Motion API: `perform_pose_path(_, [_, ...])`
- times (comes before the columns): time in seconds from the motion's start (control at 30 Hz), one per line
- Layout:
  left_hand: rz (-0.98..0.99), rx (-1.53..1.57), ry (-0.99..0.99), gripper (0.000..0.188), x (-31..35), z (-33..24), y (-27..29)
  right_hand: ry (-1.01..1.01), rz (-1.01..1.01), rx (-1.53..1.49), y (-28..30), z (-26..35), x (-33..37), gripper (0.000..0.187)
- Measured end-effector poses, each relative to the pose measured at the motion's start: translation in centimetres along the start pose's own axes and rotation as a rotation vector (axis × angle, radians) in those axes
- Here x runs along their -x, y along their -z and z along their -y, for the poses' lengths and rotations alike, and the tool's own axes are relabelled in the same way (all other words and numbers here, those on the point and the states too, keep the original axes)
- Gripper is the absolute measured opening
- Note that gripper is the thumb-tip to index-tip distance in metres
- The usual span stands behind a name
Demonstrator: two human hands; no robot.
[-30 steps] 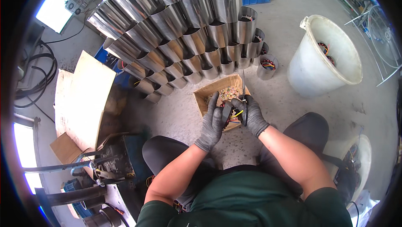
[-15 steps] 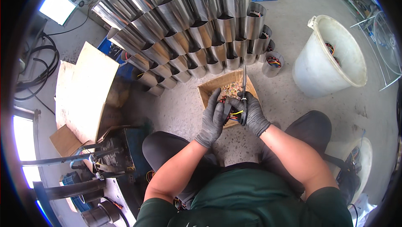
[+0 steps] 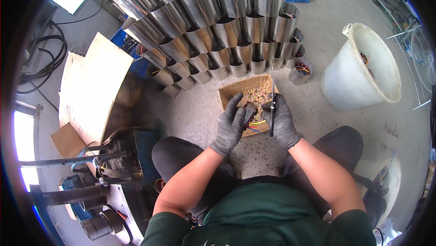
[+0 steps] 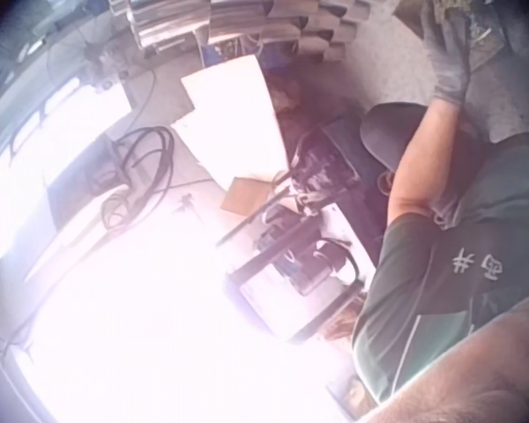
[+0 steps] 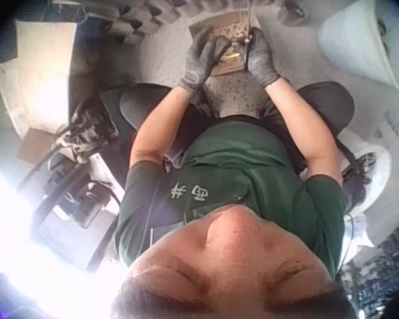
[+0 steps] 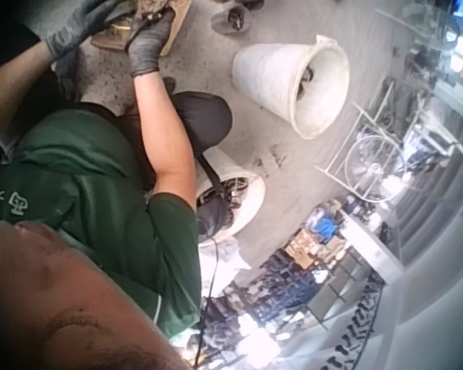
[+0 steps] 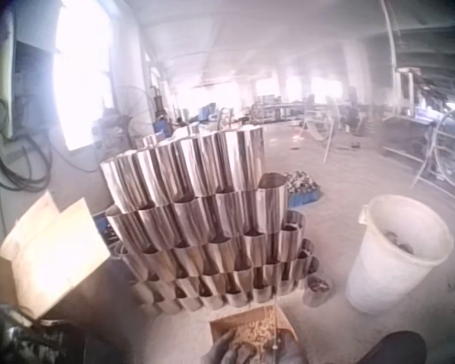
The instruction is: Manually assemble and prep motor coils by cutting wires and fitting them into metal housings using tools.
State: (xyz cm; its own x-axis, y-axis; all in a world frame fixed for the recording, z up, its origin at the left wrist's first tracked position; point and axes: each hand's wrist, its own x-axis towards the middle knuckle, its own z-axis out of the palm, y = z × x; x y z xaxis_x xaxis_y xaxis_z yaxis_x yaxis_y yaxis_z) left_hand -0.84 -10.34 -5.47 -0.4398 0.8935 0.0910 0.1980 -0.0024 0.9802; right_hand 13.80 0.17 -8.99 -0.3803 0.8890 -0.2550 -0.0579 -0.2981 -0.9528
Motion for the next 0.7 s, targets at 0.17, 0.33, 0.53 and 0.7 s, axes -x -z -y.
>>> perform_pose_path(0.17, [0.058, 0.172, 0.257, 0.048, 0.0, -1.7, 0.5, 0.083, 0.015, -0.090, -0.2, 0.6, 0.6, 0.019])
perform_pose_path(0.33, [0.081, 0.295, 0.321, 0.051, 0.1, -1.5, 1.3, 0.414, 0.253, 0.513, 0.6, 4.6, 2.1, 0.045])
perform_pose_path(0.53, [0.200, 0.362, 0.374, 0.053, 0.2, -2.5, 2.2, 0.409, 0.356, 0.360, 2.1, 4.1, 1.4, 0.041])
perform_pose_path(0.7, [0.286, 0.337, 0.471, 0.053, 0.6, -2.6, 2.9, 0.342, 0.441, 0.508, 1.7, 6.9, 2.3, 0.045])
